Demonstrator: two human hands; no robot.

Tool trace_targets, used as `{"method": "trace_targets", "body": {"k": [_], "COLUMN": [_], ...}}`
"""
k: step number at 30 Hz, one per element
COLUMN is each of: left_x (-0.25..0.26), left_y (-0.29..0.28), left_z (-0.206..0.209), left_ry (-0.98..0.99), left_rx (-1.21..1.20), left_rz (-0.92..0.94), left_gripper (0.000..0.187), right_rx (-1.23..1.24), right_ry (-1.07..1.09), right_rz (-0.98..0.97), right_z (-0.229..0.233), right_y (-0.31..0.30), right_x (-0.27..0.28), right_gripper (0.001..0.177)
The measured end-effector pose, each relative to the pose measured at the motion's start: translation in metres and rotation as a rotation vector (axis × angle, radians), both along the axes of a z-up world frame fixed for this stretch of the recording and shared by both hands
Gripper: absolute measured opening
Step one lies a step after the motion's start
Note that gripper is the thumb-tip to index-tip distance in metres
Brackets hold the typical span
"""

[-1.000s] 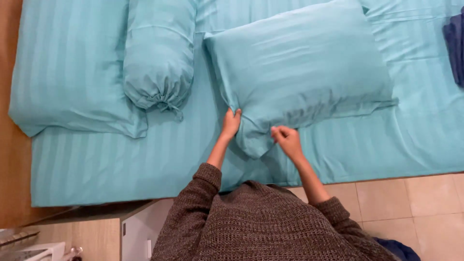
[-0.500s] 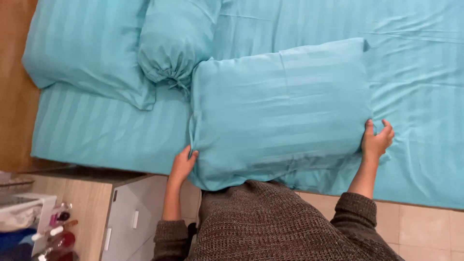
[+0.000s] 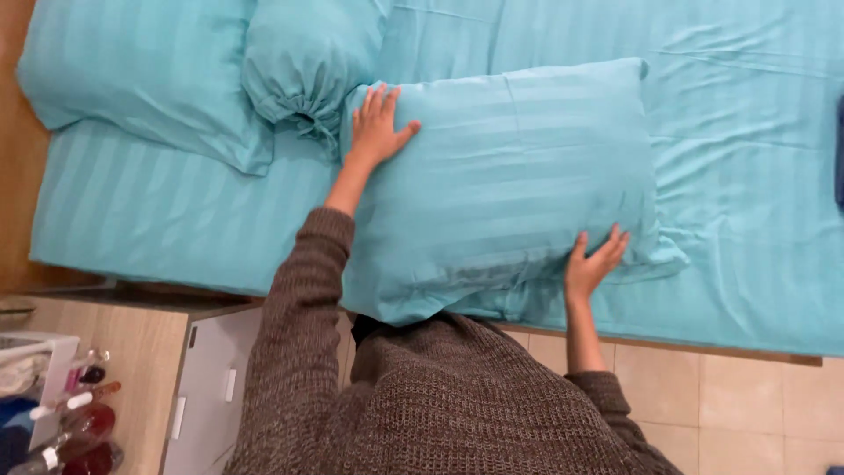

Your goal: Insert a white pillow into a blue pillowcase and arrange it on the bed.

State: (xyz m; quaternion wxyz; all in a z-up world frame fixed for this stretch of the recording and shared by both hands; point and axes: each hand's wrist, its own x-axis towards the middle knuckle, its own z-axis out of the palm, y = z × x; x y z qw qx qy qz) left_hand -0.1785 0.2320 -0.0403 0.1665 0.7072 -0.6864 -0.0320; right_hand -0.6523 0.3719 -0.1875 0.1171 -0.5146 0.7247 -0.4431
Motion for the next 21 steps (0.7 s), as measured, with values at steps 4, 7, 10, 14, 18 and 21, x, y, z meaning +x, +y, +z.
{"method": "trace_targets", "body": {"k": [4, 7, 10, 14, 18, 21], "left_x": [0.014, 0.018, -0.005, -0.019, -0.005, 0.029], "left_y": [-0.074, -0.089, -0.060, -0.004, 0.059, 0.089], "left_z": [0.006, -0.018, 0.019, 0.087, 0.146, 0.184], "left_ry": [0.046, -0.085, -0.111, -0.020, -0.011, 0.043], "left_rx": [0.354, 0.465, 0.552, 0.468, 0.011, -0.153], "left_rz": [0.097, 0.029, -0.133, -0.279, -0.525, -0.512], "left_gripper": [0.107, 0.111, 0.099, 0.115, 0.113, 0.104], "right_rx": [0.093, 0.397, 0.573, 0.684, 0.208, 0.109], "right_ry": [-0.304, -0.545, -0.972, -1.128, -1.138, -1.151], "right_rz": [0.078, 0.196, 0.363, 0.400, 0.317, 0.287], "right_z": [0.033, -0.015, 0.041, 0.021, 0.000, -0.001], "right_y": [0.074, 0.113, 0.125, 0.112, 0.086, 0.063], "right_x": [0.077, 0.115, 0.149, 0.175, 0.193, 0.213], "right_gripper": [0.083, 0.090, 0.105, 0.090, 0.049, 0.039]}}
